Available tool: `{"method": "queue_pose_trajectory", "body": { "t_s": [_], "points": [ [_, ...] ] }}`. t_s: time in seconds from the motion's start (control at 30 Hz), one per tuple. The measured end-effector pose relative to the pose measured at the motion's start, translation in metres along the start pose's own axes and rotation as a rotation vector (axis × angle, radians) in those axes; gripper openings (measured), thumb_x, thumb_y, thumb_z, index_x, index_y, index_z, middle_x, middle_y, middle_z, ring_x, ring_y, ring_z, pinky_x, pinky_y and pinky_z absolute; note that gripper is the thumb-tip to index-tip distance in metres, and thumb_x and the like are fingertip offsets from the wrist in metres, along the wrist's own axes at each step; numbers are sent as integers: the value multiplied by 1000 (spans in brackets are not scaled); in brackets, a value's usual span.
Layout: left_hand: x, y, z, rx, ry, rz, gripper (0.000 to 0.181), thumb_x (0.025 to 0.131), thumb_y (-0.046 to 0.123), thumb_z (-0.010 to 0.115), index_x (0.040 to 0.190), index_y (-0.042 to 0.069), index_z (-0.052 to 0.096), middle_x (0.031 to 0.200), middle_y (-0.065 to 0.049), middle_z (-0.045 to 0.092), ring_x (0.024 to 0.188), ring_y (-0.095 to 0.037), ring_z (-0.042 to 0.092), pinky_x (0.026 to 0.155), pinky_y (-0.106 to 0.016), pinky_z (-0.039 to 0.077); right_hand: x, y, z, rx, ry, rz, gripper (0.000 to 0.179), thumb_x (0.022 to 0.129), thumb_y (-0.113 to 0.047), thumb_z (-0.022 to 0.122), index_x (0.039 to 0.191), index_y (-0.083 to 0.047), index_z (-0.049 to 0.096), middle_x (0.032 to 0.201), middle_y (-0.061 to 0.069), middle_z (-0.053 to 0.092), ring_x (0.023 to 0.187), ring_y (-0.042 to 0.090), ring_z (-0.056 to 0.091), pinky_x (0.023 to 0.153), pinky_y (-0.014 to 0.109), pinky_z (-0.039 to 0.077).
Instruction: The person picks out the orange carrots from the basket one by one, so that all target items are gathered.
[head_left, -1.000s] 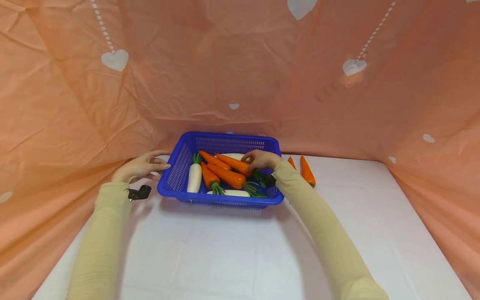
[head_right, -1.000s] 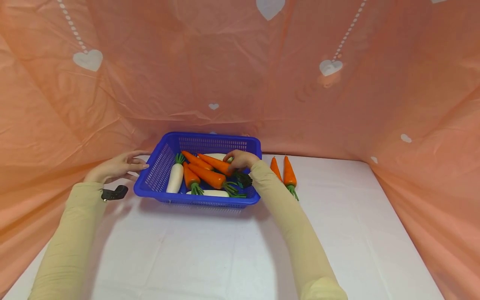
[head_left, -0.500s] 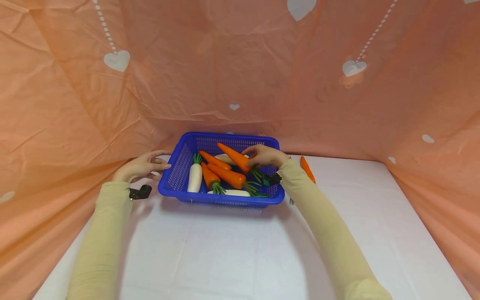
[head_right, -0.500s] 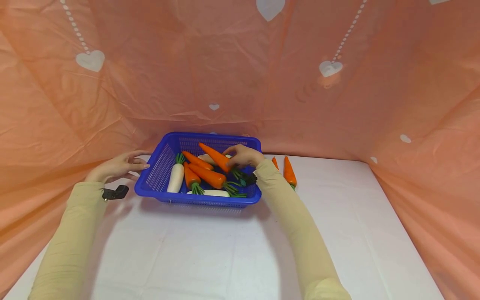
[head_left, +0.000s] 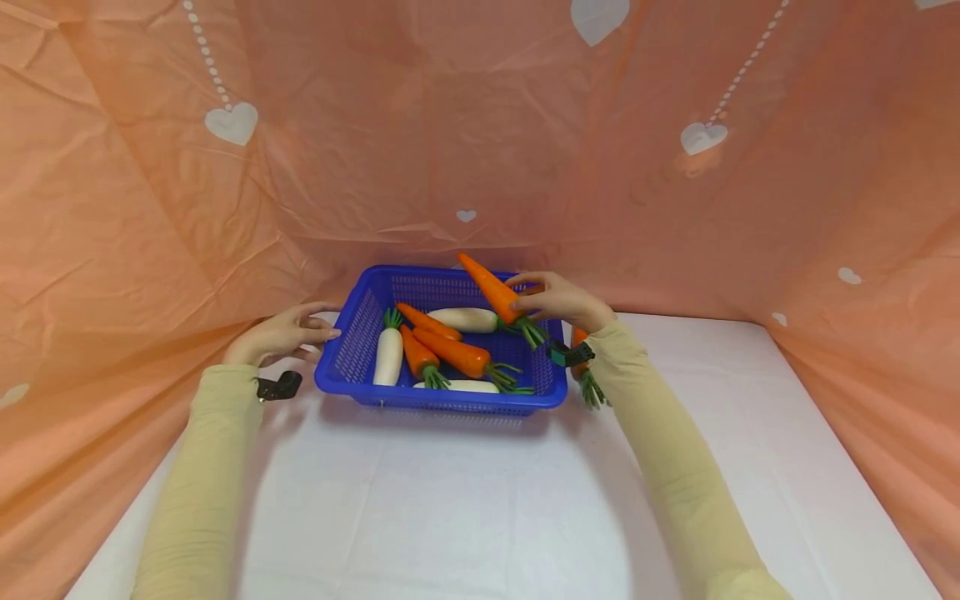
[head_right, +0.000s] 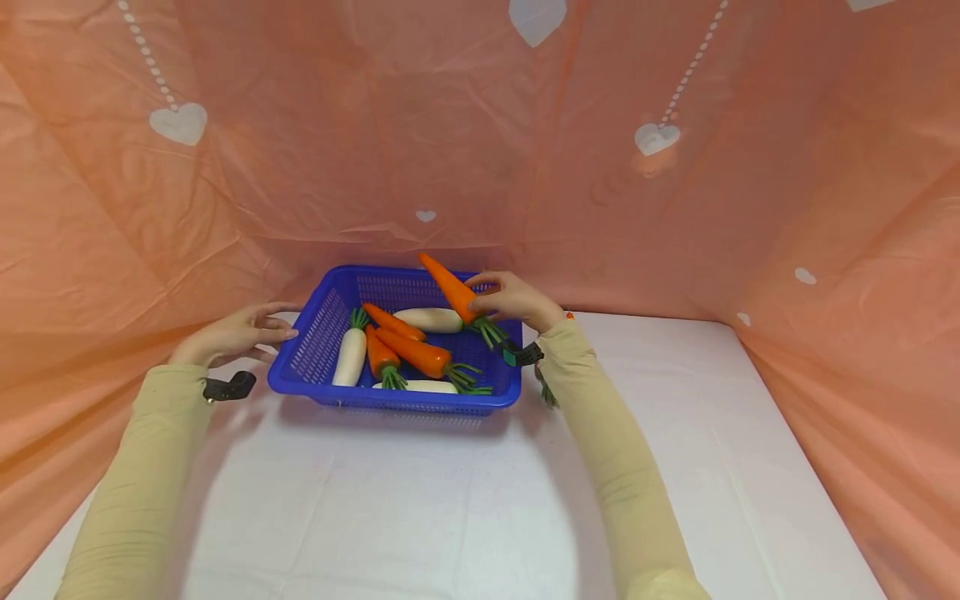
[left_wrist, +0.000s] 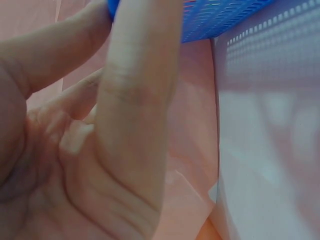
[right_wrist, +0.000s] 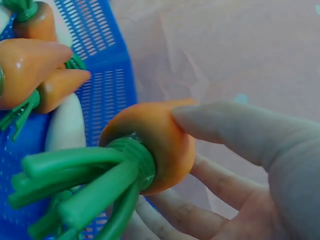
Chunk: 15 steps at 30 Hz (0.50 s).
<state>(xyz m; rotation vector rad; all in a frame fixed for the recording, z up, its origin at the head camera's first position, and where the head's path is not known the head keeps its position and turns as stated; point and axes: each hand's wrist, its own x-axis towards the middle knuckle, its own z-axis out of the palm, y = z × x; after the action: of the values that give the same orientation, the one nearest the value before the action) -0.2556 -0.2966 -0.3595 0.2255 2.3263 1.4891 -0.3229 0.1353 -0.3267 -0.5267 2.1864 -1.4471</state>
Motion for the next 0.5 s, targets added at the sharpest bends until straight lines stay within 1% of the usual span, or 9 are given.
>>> {"method": "queue_pose_trajectory", "body": {
  "t_s": [0.07, 0.13, 0.23, 0.37, 0.5],
  "points": [
    [0, 0, 0, 2, 3, -2, 64, 97, 10, 57, 148, -2, 20, 94, -8, 61, 79, -19, 63, 71, -40, 56, -5, 2, -4, 11, 21, -1, 50, 92, -13, 64, 138, -5, 46, 131, 20, 47, 103, 27, 58, 91, 40, 48],
    [-1, 0, 0, 8, 3, 1, 65, 97, 11, 57, 148, -2, 19, 96, -8, 61, 81, -19, 63, 73, -42, 56, -11, 4, -8, 31, 35, -10, 51, 92, -13, 64, 139, -6, 45, 130, 18, 48, 103, 27, 58, 91, 39, 48],
    [-2, 0, 0, 13, 0, 3, 66, 97, 12, 57, 148, -3, 18, 97, -8, 61, 81, -19, 63, 72, -41, 56, -22, 8, -13, 77, 53, -26, 52, 93, -14, 63, 141, -7, 43, 133, 18, 46, 104, 26, 57, 91, 40, 48],
    [-2, 1, 1, 17, -6, 7, 66, 97, 13, 57, 148, -3, 18, 97, -8, 61, 82, -18, 64, 72, -38, 56, -37, 10, -21, 137, 77, -45, 55, 95, -14, 61, 144, -7, 38, 135, 20, 45, 110, 28, 55, 97, 43, 44],
    [-3, 1, 1, 20, -3, 4, 66, 97, 13, 57, 148, -3, 18, 97, -8, 61, 82, -19, 63, 73, -39, 56, -50, 13, -30, 158, 110, -53, 56, 95, -15, 60, 145, -8, 36, 136, 20, 45, 114, 27, 53, 99, 42, 42]
  ]
}}
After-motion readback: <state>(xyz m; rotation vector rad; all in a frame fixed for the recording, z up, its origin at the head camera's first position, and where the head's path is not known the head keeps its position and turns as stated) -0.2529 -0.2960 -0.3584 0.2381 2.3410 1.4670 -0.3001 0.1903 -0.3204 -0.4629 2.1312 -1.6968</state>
